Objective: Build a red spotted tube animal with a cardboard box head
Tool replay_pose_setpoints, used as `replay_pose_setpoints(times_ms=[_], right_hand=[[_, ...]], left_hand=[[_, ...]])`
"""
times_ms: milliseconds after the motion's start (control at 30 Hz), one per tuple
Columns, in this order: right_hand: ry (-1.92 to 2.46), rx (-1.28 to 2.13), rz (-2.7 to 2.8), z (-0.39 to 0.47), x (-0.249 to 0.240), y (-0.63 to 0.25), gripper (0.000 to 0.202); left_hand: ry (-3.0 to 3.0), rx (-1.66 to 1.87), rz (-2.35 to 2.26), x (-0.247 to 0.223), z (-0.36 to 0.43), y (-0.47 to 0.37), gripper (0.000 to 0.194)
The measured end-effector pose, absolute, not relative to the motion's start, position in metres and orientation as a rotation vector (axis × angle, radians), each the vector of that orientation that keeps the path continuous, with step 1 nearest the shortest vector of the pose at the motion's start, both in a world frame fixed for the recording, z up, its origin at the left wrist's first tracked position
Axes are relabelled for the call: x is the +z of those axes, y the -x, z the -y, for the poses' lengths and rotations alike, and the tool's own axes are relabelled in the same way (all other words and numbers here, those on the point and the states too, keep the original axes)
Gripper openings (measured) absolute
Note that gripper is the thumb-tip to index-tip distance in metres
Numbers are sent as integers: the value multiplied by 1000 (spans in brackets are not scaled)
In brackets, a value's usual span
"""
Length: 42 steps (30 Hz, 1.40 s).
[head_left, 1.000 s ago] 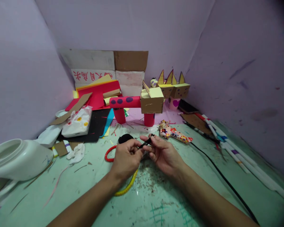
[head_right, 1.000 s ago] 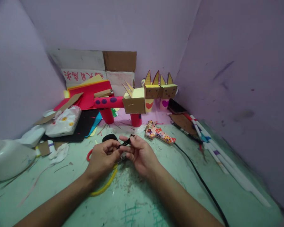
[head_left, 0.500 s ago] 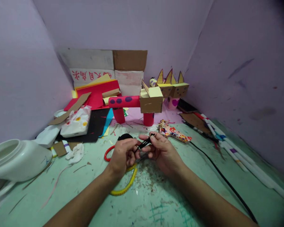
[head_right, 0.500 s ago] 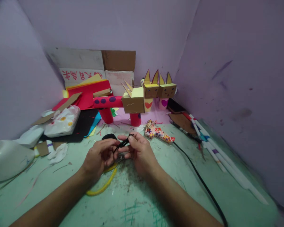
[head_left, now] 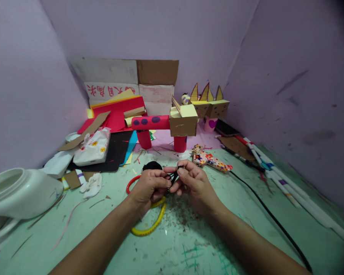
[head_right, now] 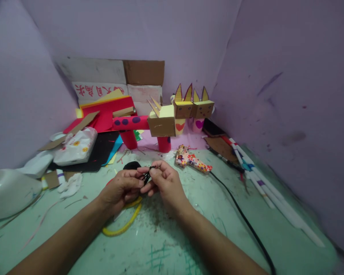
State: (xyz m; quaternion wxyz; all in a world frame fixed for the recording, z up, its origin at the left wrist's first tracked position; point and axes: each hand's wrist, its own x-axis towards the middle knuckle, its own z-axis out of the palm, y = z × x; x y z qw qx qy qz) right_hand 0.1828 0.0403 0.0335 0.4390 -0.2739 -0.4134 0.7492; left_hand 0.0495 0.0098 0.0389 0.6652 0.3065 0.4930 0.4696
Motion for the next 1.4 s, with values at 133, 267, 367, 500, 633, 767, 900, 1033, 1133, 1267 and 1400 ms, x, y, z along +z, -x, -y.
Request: replay_pose_setpoints(times_ms=[133,267,367,500,633,767,900,1033,1133,1267,1400], right_hand=[[653,1884,971,-42,31,-183,31],[638,1900,935,-43,31,-183,30],[627,1915,863,-43,32,-184,31],[636,1961,749,-45,33,-186,32],[593,2001,726,-48,35,-190,30],[602,2037,755,-49,36,-192,25],[607,2073,781,-49,37,-192,16],[593,2098,792,-48,38,-191,10],[587,2129,769,-49,39,-193,10],[602,2113,721,-52,40,-195,14],[596,2095,688,-55,38,-198,13]], left_hand=[[-779,1032,-1113,38,-10,-49,9],[-848,988,-1096,39,-9,-48,1],[-849,1018,-1140,41,-9,-48,2],[-847,1080,-1248,44,-9,-50,3],[-847,1092,-1272,46,-9,-52,4],[-831,1118,-1293,46,-9,-52,5],[-863,1140,-1319,44,-10,-49,6],[-867,1166,-1317,43,-11,-49,10],[-857,1170,-1298,45,-10,-49,13],[-889,1161,-1285,47,-10,-46,22],[-938,1150,-1301,44,-10,-43,25]])
